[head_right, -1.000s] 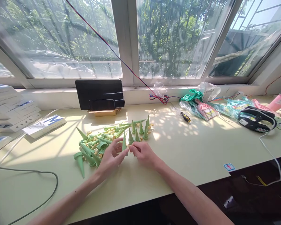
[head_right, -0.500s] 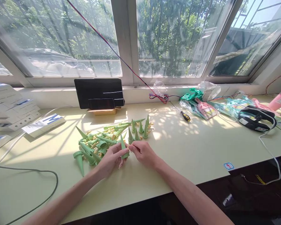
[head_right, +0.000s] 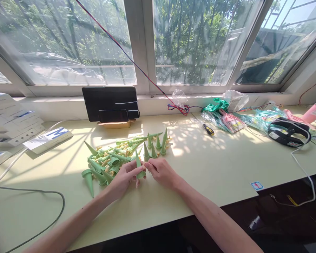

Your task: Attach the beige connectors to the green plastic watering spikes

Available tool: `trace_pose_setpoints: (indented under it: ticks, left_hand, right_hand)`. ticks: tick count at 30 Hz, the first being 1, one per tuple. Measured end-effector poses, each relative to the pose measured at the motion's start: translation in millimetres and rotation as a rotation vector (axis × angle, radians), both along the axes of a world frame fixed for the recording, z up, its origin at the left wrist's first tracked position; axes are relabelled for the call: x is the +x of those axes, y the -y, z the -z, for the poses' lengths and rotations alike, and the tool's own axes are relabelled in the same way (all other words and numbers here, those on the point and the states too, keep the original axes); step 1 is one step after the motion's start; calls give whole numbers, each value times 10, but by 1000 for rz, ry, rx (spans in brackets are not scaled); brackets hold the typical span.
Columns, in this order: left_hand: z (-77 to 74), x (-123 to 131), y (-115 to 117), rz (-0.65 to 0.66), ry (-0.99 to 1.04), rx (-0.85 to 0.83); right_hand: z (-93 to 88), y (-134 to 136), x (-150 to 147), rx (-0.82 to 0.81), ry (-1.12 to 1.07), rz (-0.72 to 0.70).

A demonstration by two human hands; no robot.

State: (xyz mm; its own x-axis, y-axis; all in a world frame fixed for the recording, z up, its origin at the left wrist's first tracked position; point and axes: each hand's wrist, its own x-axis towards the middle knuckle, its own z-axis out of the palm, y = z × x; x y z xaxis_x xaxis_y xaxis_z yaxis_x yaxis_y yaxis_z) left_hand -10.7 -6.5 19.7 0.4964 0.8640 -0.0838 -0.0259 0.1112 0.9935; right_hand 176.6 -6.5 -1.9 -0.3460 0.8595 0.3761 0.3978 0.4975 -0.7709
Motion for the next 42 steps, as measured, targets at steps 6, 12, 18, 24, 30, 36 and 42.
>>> trace_pose_setpoints:
  ticks: [6,12,18,24,30,36,42]
  left_hand:
    - [-30,-2,-3,21,1,9]
    - [-41,19,30,-30,-47,81]
    - [-52,45,61,-51,-83,195]
    - [0,43,71,-83,-122,269]
    - [30,35,83,-129,-211,389]
    - [31,48,97,-181,-287,570]
    - [68,46,105,-182,-343,681]
  right_hand:
    - [-12,9,2,-15,-9,10]
    - [-1,4,-7,-38,-9,8]
    - [16,10,-24,-76,-37,21]
    - [-8,23,-57,-112,-99,21]
    - [0,28,-67,-188,-145,30]
    - [38,20,-63,-286,-167,22]
    - [29,20,-66,-331,-181,6]
